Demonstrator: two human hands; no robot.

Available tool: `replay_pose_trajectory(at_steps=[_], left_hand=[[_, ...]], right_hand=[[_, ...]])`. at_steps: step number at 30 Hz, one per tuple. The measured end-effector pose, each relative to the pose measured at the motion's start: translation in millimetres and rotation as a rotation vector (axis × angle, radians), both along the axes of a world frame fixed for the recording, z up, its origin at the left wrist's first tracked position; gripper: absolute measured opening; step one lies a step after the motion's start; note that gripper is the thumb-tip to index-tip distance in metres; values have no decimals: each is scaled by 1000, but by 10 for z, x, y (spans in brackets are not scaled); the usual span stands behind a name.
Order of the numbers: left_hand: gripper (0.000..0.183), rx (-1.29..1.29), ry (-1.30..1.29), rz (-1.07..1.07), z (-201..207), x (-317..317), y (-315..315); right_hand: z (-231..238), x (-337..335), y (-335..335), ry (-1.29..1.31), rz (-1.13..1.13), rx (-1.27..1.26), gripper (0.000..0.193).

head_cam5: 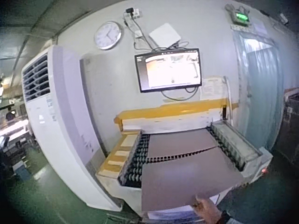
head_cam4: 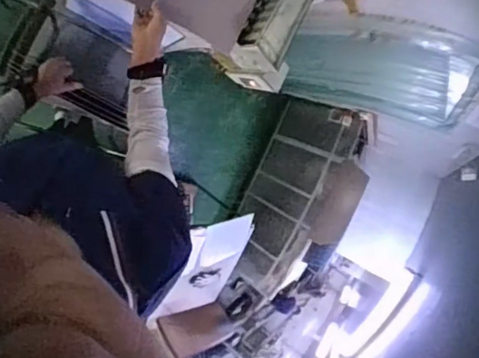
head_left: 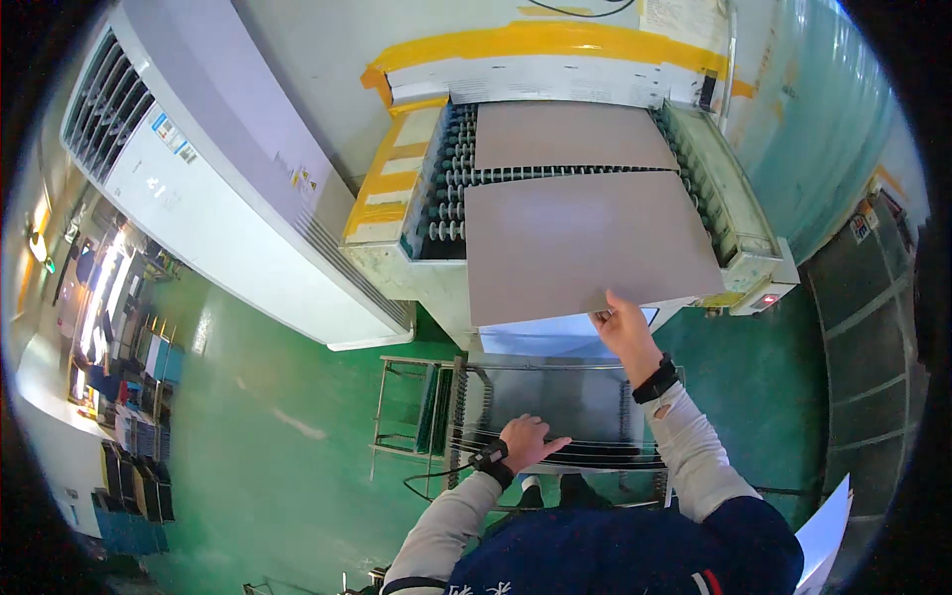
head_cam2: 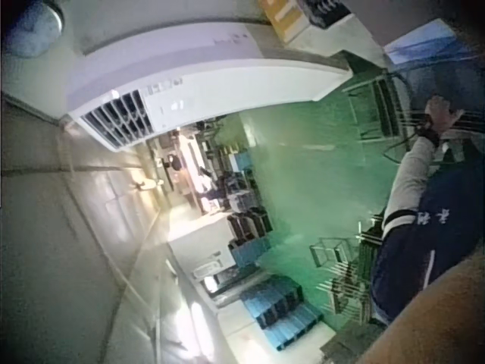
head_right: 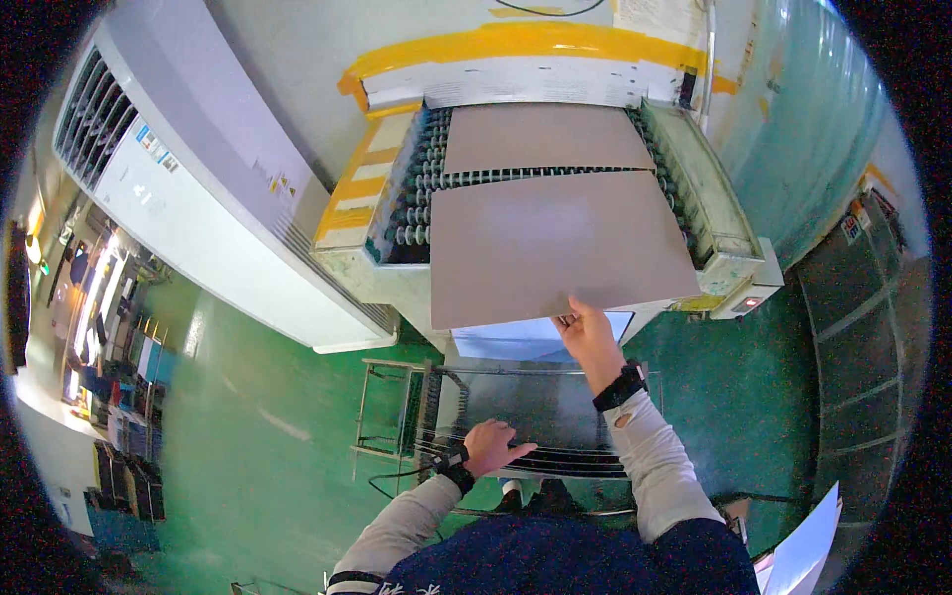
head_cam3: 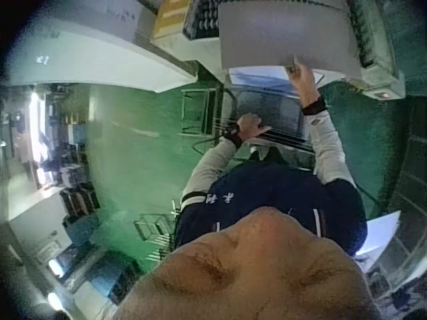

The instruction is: Feeding rectangular plates into an industrial processing machine.

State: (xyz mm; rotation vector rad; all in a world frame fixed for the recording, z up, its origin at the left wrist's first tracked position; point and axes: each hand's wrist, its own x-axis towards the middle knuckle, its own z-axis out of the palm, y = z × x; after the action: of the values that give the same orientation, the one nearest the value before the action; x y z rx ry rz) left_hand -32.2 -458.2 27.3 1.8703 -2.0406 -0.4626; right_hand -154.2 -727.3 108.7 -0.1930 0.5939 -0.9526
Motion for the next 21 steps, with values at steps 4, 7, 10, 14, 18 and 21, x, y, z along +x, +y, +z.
replay_pose_trajectory(at_steps=[4,7,10,14,18,21], left_hand=[[64,-14,6,19,-14,-1,-4],[63,-46,-3,25,-21,-5,-21],[62,-10,-17,19,22,5,-39],[61,-5,-43,39,-7,-7,-26],[59,-38,-37,44,-2,-17,-42],[58,-32,-50,35,-65,-21,-56]], right_hand=[[133,9,-27,151,175,13,21],[149,20,-42,239,293,-18,20],[132,92,-53,251,272,-55,22],[163,187,-117,252,214,-57,26],[77,208,-274,244,222,-36,26],[69,228,-335,288,237,-33,27]])
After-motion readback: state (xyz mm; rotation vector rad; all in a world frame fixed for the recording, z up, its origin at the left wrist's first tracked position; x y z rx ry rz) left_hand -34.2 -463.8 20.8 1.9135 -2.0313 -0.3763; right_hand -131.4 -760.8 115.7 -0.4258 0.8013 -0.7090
